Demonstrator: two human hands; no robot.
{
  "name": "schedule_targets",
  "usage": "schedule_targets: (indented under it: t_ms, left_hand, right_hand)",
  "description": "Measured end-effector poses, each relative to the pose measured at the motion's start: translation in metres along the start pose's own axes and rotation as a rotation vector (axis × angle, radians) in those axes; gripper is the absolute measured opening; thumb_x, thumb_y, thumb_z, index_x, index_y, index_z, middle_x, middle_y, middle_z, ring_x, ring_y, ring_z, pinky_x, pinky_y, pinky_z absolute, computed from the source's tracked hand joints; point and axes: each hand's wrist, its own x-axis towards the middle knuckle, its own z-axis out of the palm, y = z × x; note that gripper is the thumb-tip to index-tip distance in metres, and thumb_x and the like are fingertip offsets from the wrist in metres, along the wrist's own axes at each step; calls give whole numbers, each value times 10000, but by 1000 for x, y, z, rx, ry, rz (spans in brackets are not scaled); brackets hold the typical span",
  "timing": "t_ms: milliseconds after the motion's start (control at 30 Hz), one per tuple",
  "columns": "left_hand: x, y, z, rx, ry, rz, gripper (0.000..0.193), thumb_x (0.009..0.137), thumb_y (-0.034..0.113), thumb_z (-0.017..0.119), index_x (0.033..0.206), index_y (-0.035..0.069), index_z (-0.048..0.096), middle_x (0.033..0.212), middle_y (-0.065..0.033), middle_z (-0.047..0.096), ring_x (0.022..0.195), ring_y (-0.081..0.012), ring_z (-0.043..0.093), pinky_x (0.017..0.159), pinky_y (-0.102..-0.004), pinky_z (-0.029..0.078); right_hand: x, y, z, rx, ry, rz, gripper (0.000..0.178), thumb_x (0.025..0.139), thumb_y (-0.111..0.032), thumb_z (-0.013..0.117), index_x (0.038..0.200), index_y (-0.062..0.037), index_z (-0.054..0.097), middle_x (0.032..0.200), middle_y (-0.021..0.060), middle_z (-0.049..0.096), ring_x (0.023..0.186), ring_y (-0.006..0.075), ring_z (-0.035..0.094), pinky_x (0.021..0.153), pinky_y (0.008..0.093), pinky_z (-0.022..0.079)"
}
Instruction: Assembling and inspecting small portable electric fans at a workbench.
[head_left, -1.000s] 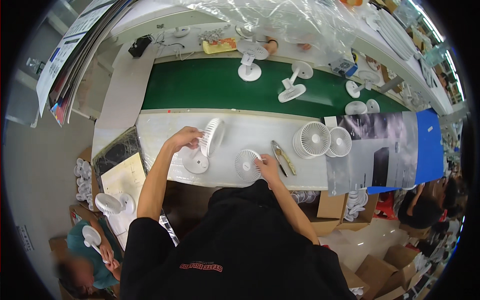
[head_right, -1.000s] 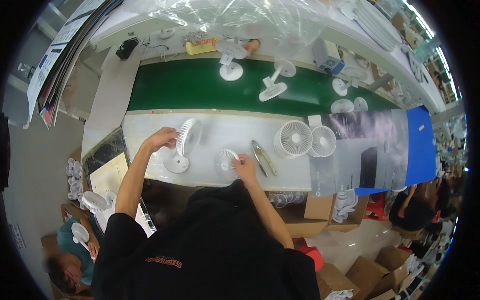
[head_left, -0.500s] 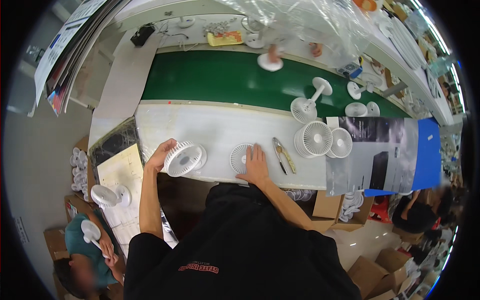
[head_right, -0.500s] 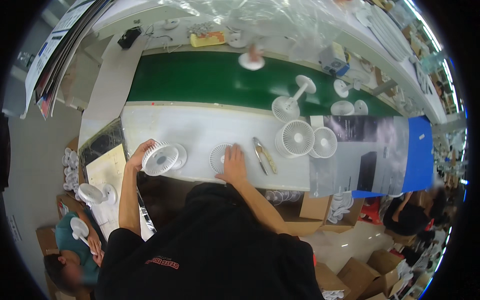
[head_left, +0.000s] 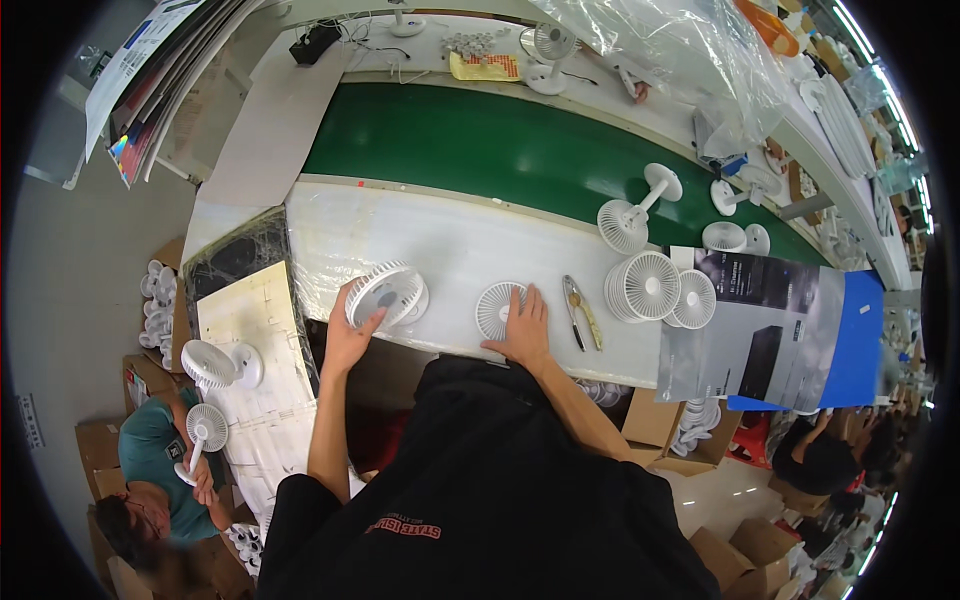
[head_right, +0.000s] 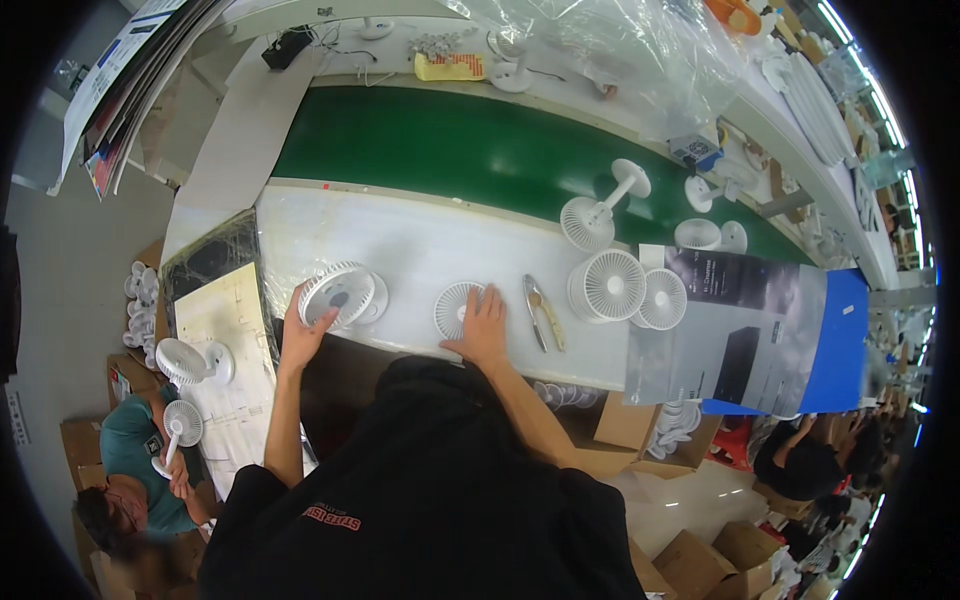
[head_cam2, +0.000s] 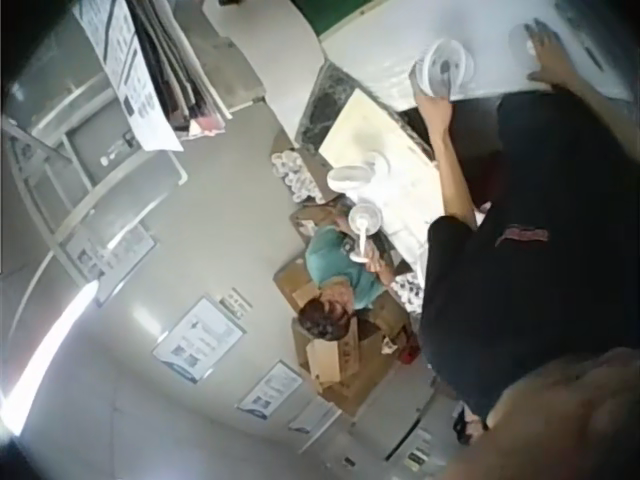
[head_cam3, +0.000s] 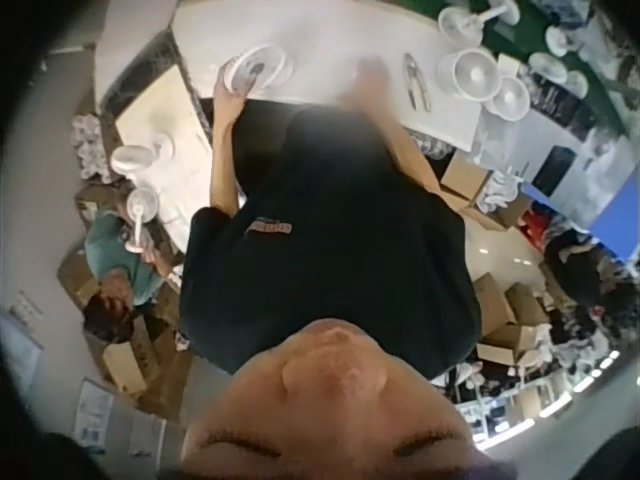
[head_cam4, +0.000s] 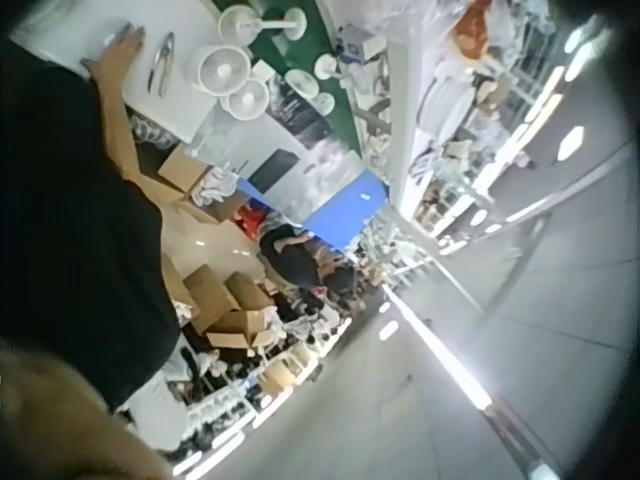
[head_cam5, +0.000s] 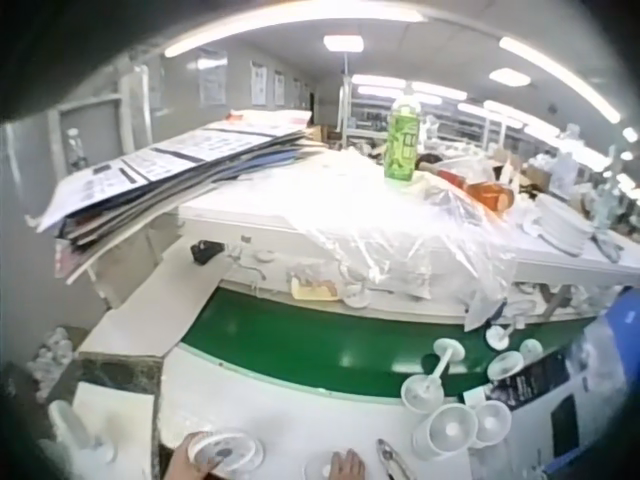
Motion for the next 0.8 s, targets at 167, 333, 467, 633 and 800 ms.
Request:
schedule_targets:
  t_ms: [167,333,467,633,800]
  left_hand:
    - [5,9,23,-57,330,-26,609,819,18,671,1384,23,442,1337,-165,509,1181,-288,516,1010,-355,410]
    - [19,84,26,-327,257,68,596,830,-8,643,1390,32,445,1356,-159,503,1222,-285,499,1041,-362,396]
    - [31,121,39,-302,-11,92,528,902,58,565,1411,56,421,1341,-153,511,1237,-279,490,1061,-378,393]
    - [24,155,62,-865,-315,-90,508,940,138,530,1428,81,403,1303,-154,529,1185,-265,519,1021,-376,419]
    - [21,162,70,-951,-405,-91,568,915,179,591,1438,86,389,1276,-165,539,1145,-255,537,977,-364,439]
  right_hand:
    - [7,9,-15,359,27,-18,1166,576,-499,839,1459,14,275,1473,295,266,1313,482,293,1092,533,264]
    - [0,-43,-148,563,328,-92,1139,551,-440,852,1459,-22,308,1464,285,277,1285,481,318,1070,533,293]
    - [-9,-78,-235,431,303,-311,1108,547,-405,849,1446,-17,332,1463,284,274,1280,476,325,1063,539,297]
    - [-12,-86,-269,247,277,-411,1059,564,-380,830,1437,-17,352,1450,295,274,1280,464,335,1033,539,331]
    - [-13,-88,-278,186,228,-407,1048,568,-359,829,1438,-23,351,1440,298,281,1276,464,348,1014,526,364]
